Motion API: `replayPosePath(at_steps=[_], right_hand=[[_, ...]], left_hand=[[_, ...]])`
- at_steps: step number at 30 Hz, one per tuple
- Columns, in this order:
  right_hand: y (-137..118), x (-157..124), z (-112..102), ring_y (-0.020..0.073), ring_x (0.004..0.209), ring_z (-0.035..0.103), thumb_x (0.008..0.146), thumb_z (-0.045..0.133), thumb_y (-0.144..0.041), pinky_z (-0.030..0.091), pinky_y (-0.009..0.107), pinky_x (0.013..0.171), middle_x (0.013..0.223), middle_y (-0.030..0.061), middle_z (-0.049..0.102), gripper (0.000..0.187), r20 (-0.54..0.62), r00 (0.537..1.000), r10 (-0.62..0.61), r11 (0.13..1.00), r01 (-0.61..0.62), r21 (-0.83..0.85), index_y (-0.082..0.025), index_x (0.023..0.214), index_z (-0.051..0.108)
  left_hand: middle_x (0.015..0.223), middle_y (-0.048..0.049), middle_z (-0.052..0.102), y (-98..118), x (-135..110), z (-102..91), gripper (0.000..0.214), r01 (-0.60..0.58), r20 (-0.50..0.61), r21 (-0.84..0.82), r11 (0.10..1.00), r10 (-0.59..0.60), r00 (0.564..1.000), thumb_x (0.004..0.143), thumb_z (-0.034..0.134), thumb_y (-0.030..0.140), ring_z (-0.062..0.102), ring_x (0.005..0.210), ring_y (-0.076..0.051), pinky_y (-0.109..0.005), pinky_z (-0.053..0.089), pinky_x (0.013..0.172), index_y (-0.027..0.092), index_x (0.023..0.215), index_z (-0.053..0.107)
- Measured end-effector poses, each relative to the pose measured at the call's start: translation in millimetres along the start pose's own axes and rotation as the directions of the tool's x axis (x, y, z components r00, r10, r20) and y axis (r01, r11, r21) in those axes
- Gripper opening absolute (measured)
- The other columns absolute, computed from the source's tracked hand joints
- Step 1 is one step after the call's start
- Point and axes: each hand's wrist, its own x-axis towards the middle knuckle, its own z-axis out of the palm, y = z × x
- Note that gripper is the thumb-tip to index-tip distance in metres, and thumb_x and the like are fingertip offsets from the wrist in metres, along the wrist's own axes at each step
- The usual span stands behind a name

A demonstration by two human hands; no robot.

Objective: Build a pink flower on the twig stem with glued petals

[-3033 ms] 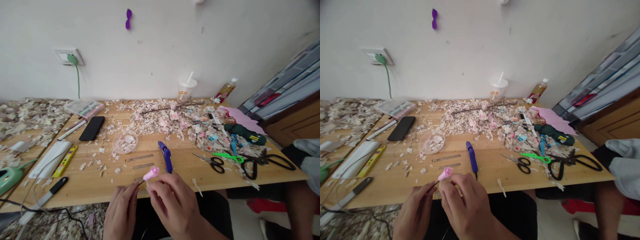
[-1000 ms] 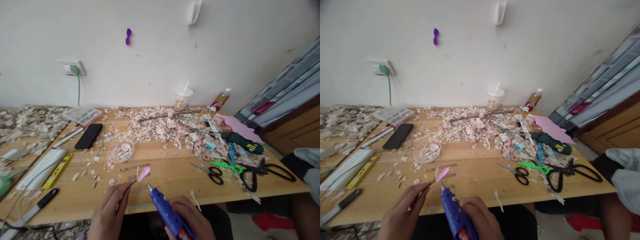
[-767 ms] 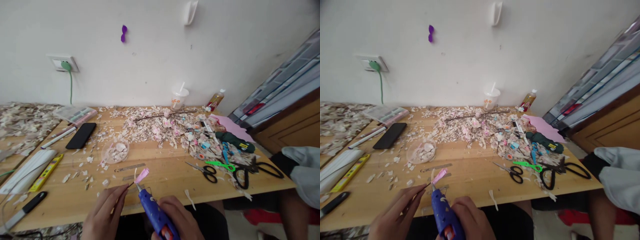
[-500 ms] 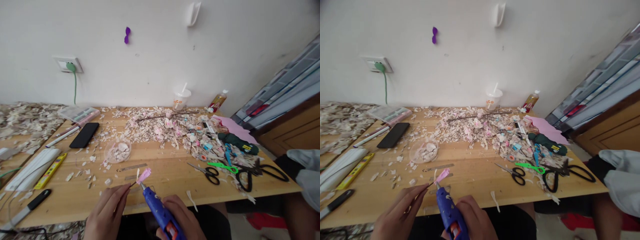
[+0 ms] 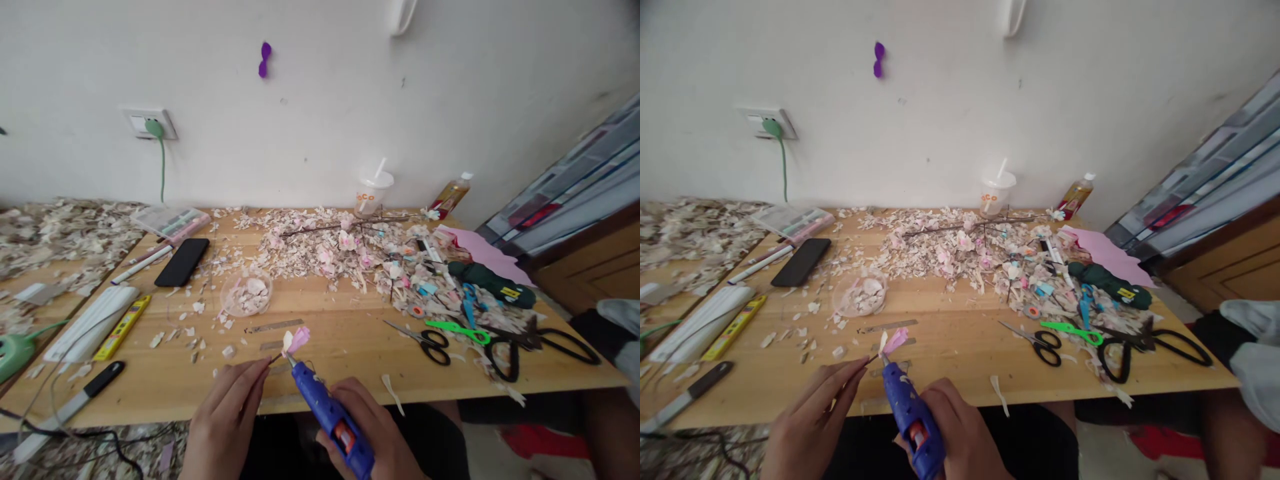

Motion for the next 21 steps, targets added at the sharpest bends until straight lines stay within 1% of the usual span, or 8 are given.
replayPosePath(at_steps=[3,7,11,15,18,21], right_hand=[[1,-3,2,0.0199,0.085,0.069,0.106,0.048,-0.036,0.059,0.027,0.078,0.096,0.0061,0.065,0.02,0.015,0.999,0.04,0.998,-0.041,0.044,-0.024,0.121,0.049],[4,-5,4,0.02,0.082,0.068,0.106,0.047,-0.038,0.058,0.028,0.075,0.093,0.0049,0.064,0.017,0.028,0.997,0.066,0.998,-0.066,0.018,-0.025,0.116,0.05],[2,2,2,0.0176,0.073,0.068,0.109,0.041,-0.042,0.057,0.024,0.065,0.086,0.0029,0.064,0.019,0.016,1.0,0.015,1.0,-0.015,-0.027,-0.025,0.107,0.049],[-2,7,0,0.0186,0.075,0.07,0.111,0.034,-0.043,0.056,0.024,0.063,0.082,0.0028,0.066,0.023,0.001,1.0,-0.022,0.997,0.022,-0.079,-0.026,0.104,0.048],[-2,5,-1,0.0181,0.071,0.069,0.11,0.037,-0.043,0.056,0.024,0.061,0.083,0.0031,0.065,0.022,0.006,1.0,0.0,0.997,0.0,-0.08,-0.025,0.105,0.049],[-2,3,-1,0.018,0.072,0.068,0.109,0.041,-0.04,0.058,0.026,0.064,0.084,0.0022,0.064,0.017,0.045,0.997,0.061,0.996,-0.059,-0.062,-0.026,0.108,0.049]], left_hand=[[0.101,-0.0015,0.078,0,-1,1.0,0.021,0.023,0.014,-0.02,1.0,-0.023,1.0,0.103,0.054,0.029,0.075,0.091,-0.011,-0.015,0.053,0.094,0.022,0.115,0.07],[0.101,-0.001,0.078,-1,-2,2.8,0.021,0.041,0.031,-0.047,0.998,-0.04,0.999,0.103,0.055,0.028,0.075,0.09,-0.01,-0.014,0.055,0.09,0.023,0.116,0.07],[0.099,-0.0011,0.079,-3,-2,4.1,0.021,0.039,0.007,-0.061,0.997,-0.038,0.999,0.103,0.055,0.031,0.076,0.088,-0.011,-0.014,0.056,0.089,0.022,0.112,0.072],[0.1,-0.0006,0.08,-4,-1,4.7,0.022,0.059,0.006,-0.088,0.994,-0.059,0.998,0.102,0.056,0.034,0.078,0.087,-0.012,-0.016,0.058,0.086,0.024,0.111,0.073],[0.098,-0.0011,0.081,-4,0,5.0,0.021,0.096,0.018,-0.102,0.99,-0.095,0.995,0.101,0.057,0.033,0.078,0.086,-0.014,-0.019,0.061,0.083,0.025,0.111,0.074],[0.096,-0.0023,0.081,-3,1,5.2,0.022,0.132,0.032,-0.115,0.984,-0.129,0.991,0.1,0.057,0.034,0.078,0.084,-0.016,-0.021,0.062,0.079,0.024,0.11,0.075]])
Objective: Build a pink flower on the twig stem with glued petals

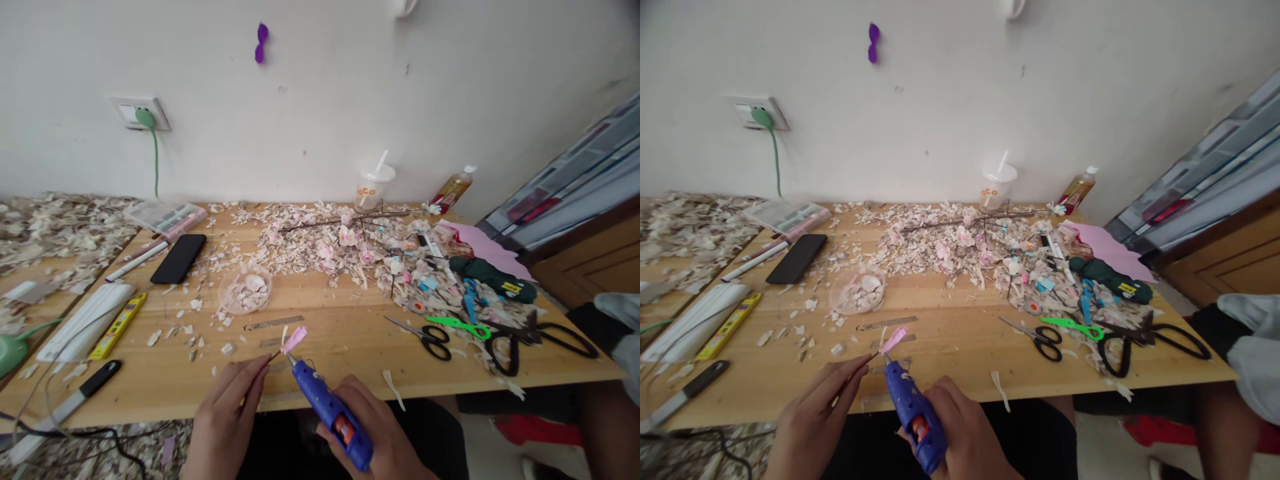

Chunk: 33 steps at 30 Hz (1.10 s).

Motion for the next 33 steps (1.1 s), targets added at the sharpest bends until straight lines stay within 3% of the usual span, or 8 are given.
replayPosePath(at_steps=[33], right_hand=[[8,-11,7,0.0207,0.08,0.066,0.101,0.053,-0.028,0.054,0.031,0.07,0.089,0.0032,0.064,0.005,0.061,0.992,0.114,0.992,-0.117,0.052,-0.024,0.105,0.054]], left_hand=[[0.09,-0.0007,0.084,9,5,4.2,0.032,0.042,0.07,0.0,0.999,-0.042,0.997,0.102,0.053,0.043,0.08,0.074,-0.014,-0.016,0.062,0.072,0.022,0.111,0.076]])
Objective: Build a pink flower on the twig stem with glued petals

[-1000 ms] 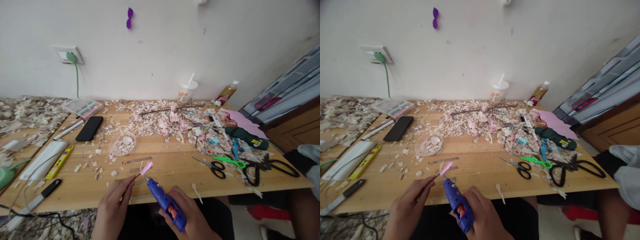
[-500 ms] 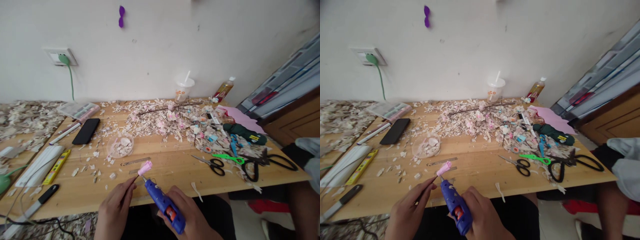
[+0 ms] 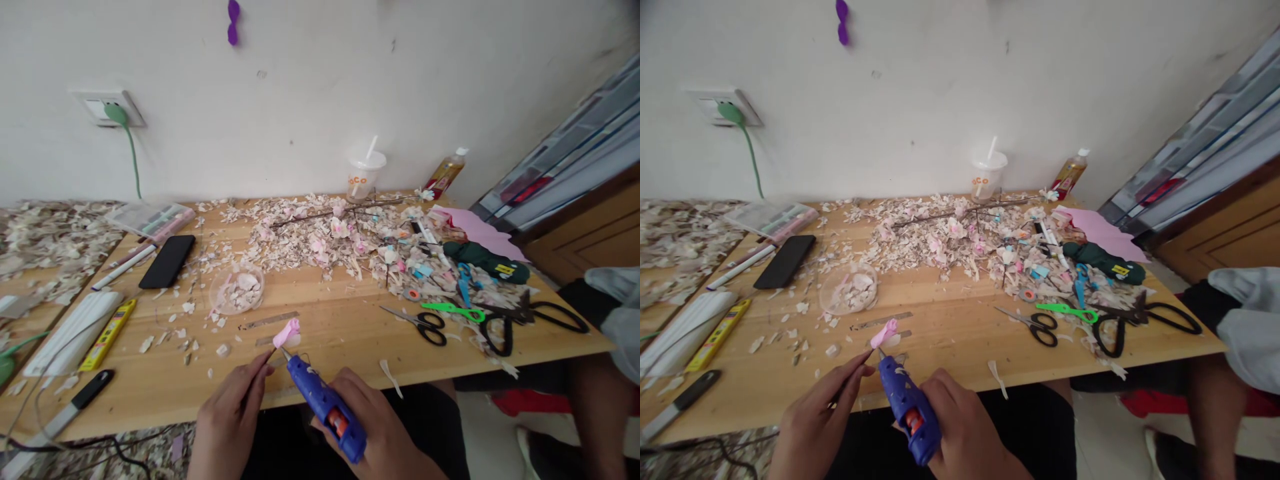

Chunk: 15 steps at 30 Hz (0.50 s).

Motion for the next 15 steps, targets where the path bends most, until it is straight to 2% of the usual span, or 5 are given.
replayPosePath(at_steps=[7,11,15], right_hand=[[-8,6,-4,0.0206,0.076,0.068,0.107,0.045,-0.042,0.056,0.03,0.066,0.085,0.0033,0.066,0.021,-0.048,0.998,-0.029,0.998,0.026,-0.064,-0.024,0.102,0.055],[-8,6,-5,0.0199,0.078,0.069,0.104,0.051,-0.034,0.058,0.028,0.068,0.088,0.0032,0.067,0.011,-0.057,0.996,-0.062,0.998,0.061,-0.019,-0.025,0.11,0.053],[-4,-1,-5,0.0213,0.092,0.071,0.1,0.055,-0.028,0.059,0.028,0.079,0.104,0.0083,0.069,0.027,-0.127,0.982,-0.139,0.99,0.142,0.021,-0.023,0.126,0.048]], left_hand=[[0.091,-0.0017,0.084,-4,-3,1.6,0.033,0.036,0.012,-0.033,0.999,-0.036,0.999,0.101,0.054,0.045,0.08,0.075,-0.016,-0.018,0.063,0.072,0.023,0.111,0.076],[0.092,-0.0021,0.084,-8,-4,1.8,0.032,0.088,0.0,-0.057,0.995,-0.088,0.996,0.099,0.056,0.047,0.081,0.077,-0.017,-0.02,0.064,0.072,0.024,0.107,0.077],[0.09,-0.0008,0.084,-14,-1,-1.8,0.031,0.168,-0.038,-0.063,0.984,-0.171,0.985,0.096,0.06,0.05,0.08,0.074,-0.016,-0.018,0.062,0.062,0.026,0.1,0.077]])
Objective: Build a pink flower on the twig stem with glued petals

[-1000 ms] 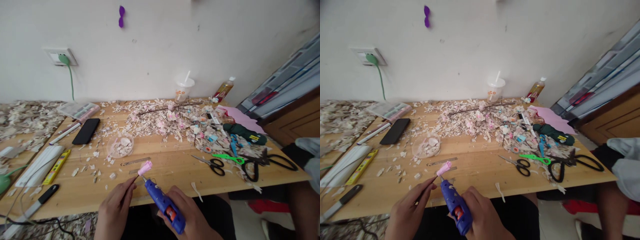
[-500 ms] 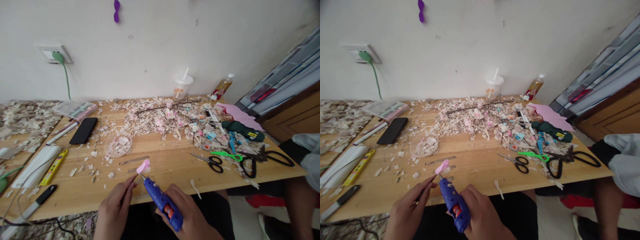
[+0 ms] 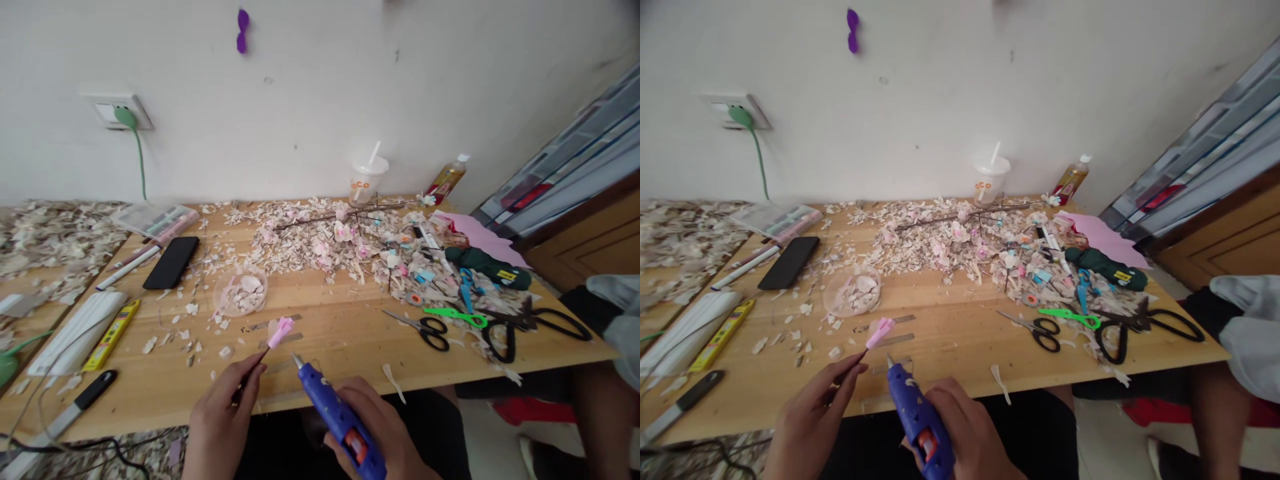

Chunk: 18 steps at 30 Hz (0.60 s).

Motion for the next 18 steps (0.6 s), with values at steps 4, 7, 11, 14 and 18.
replayPosePath(at_steps=[4,7,11,14,18], right_hand=[[16,-1,-2,0.0211,0.091,0.069,0.102,0.05,-0.027,0.057,0.03,0.08,0.1,0.0062,0.067,0.016,-0.104,0.968,0.23,0.969,-0.238,-0.072,-0.024,0.118,0.054],[37,12,0,0.0235,0.082,0.067,0.105,0.045,-0.036,0.055,0.035,0.073,0.09,0.0058,0.063,0.018,-0.155,0.918,0.365,0.905,-0.389,-0.173,-0.022,0.101,0.057],[64,45,13,0.0267,0.09,0.067,0.106,0.042,-0.04,0.055,0.04,0.078,0.095,0.0094,0.064,0.028,-0.124,0.909,0.399,0.887,-0.417,-0.199,-0.019,0.101,0.059],[77,61,23,0.0263,0.095,0.069,0.104,0.048,-0.041,0.056,0.041,0.086,0.096,0.0082,0.068,0.027,-0.053,0.921,0.386,0.9,-0.388,-0.199,-0.019,0.102,0.065],[74,49,14,0.0249,0.098,0.072,0.098,0.057,-0.047,0.06,0.039,0.085,0.106,0.0085,0.071,0.034,-0.001,0.934,0.358,0.914,-0.35,-0.206,-0.02,0.119,0.064]], left_hand=[[0.089,-0.0002,0.083,-3,3,-6.6,0.029,0.073,-0.032,0.003,0.997,-0.073,0.997,0.093,0.062,0.051,0.078,0.068,-0.015,-0.018,0.06,0.057,0.026,0.096,0.078],[0.088,-0.0014,0.083,-6,4,-8.5,0.031,0.102,-0.014,-0.033,0.994,-0.102,0.995,0.092,0.062,0.052,0.076,0.064,-0.015,-0.019,0.059,0.054,0.026,0.094,0.078],[0.089,-0.004,0.084,-13,5,-5.3,0.036,0.152,-0.006,-0.084,0.985,-0.153,0.988,0.09,0.062,0.056,0.078,0.067,-0.017,-0.021,0.061,0.056,0.024,0.093,0.079],[0.09,-0.0056,0.084,-24,1,-5.8,0.04,0.22,-0.014,-0.126,0.967,-0.224,0.975,0.088,0.063,0.06,0.079,0.066,-0.019,-0.022,0.062,0.055,0.023,0.095,0.079],[0.089,-0.004,0.084,-52,-11,-19.0,0.04,0.292,0.016,-0.191,0.937,-0.294,0.956,0.089,0.064,0.059,0.08,0.07,-0.02,-0.023,0.065,0.061,0.025,0.105,0.077]])
